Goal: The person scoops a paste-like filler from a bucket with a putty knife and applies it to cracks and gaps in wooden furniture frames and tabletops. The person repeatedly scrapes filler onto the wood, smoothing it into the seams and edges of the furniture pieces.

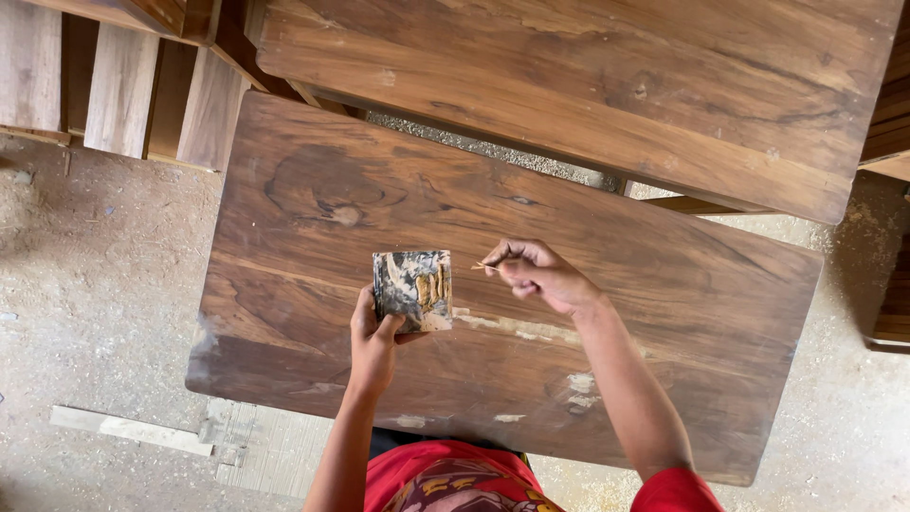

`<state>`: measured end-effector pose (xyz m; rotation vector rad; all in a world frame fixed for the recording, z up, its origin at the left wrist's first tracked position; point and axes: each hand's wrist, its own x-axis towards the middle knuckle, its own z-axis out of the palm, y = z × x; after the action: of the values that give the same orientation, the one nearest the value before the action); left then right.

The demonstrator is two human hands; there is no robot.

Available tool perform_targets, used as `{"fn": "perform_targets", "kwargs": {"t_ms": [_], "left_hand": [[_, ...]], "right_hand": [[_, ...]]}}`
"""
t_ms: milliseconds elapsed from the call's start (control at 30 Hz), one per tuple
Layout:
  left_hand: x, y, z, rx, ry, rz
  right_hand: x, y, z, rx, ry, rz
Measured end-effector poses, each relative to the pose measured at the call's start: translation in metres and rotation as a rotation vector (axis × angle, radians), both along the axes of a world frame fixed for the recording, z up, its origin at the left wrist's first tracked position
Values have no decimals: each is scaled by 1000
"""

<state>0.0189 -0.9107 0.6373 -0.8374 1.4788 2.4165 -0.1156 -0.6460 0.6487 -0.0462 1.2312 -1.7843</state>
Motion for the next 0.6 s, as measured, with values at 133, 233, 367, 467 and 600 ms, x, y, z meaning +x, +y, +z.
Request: {"fn": "perform_targets", "kwargs": {"t_ms": [133,233,367,467,600], "left_hand": [[5,-4,-4,128,24,64],[5,0,-10,155,49,62],[-2,8,-14,145,33,14],[-8,15,-10,112,12,-20],[-14,19,-1,83,5,-77]], "right_hand": [[19,2,-6,-528,-527,-137],[31,2,-8,-593,-634,-194],[31,-6,-15,-515,-352,-168],[29,-12,-15,-29,557,-77],[30,-15,4,439,1182,56]]}}
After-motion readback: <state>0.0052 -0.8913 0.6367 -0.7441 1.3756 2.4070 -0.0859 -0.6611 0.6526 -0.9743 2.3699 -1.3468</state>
